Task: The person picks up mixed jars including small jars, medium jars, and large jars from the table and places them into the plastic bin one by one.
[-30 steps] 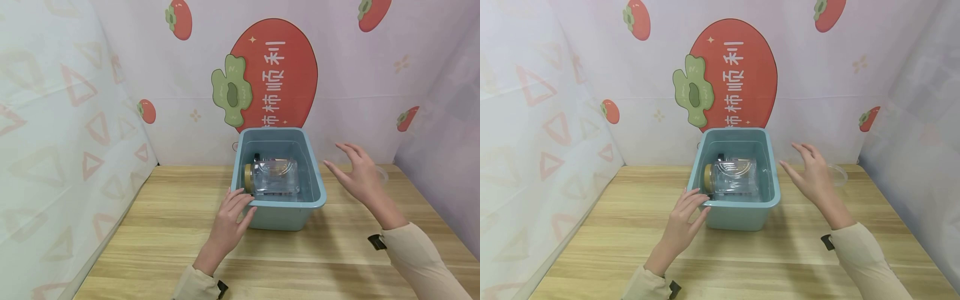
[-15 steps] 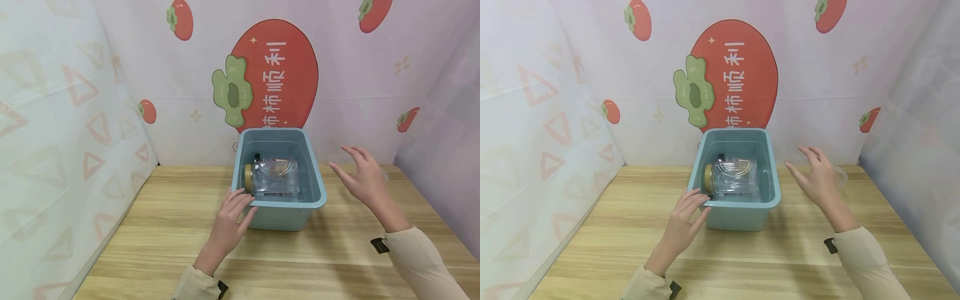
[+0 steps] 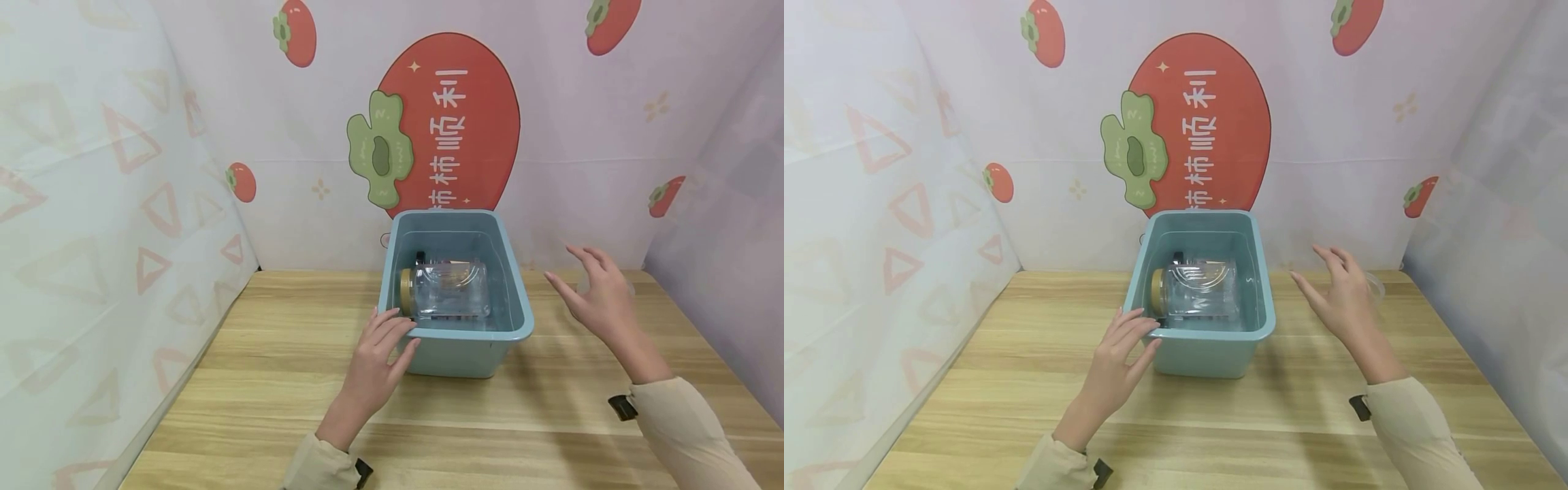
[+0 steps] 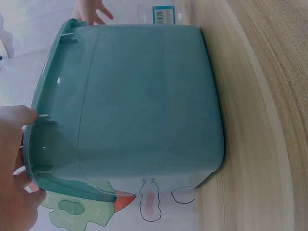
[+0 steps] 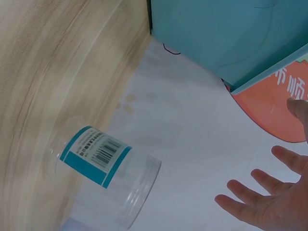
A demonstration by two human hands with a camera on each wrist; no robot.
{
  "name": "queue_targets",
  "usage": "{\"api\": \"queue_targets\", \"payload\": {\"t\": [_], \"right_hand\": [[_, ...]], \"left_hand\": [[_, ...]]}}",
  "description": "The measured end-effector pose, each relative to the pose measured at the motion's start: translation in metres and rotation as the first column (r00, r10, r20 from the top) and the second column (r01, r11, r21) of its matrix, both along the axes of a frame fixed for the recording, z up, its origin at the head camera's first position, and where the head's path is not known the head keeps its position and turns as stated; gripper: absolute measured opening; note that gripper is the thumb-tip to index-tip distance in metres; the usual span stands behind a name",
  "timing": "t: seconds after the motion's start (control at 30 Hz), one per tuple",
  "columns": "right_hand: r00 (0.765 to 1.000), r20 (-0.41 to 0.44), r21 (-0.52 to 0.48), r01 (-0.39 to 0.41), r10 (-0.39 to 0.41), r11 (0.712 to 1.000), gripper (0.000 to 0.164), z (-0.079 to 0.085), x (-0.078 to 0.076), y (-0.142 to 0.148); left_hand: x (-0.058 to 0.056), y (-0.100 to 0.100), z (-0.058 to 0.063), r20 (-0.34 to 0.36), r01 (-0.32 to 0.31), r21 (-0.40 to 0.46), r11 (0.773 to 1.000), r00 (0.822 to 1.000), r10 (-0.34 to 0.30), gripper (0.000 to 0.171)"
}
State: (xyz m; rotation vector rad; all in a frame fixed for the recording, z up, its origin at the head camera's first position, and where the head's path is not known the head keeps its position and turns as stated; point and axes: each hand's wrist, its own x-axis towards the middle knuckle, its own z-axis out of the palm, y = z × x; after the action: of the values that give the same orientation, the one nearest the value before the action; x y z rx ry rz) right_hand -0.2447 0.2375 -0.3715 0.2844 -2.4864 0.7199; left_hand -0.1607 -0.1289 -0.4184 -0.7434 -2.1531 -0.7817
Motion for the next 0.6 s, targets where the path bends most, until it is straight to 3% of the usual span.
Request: {"api": "queue_targets", "payload": {"t": [0.6], "right_hand": [[0.999, 0.028, -0.025, 0.029, -0.029, 0.999, 0.065, -0.018, -0.004, 0.014]], "left_hand": [[0.001, 0.001, 0.0, -0.001, 0.001, -0.003, 1.0, 1.0, -0.001, 0.025]]}}
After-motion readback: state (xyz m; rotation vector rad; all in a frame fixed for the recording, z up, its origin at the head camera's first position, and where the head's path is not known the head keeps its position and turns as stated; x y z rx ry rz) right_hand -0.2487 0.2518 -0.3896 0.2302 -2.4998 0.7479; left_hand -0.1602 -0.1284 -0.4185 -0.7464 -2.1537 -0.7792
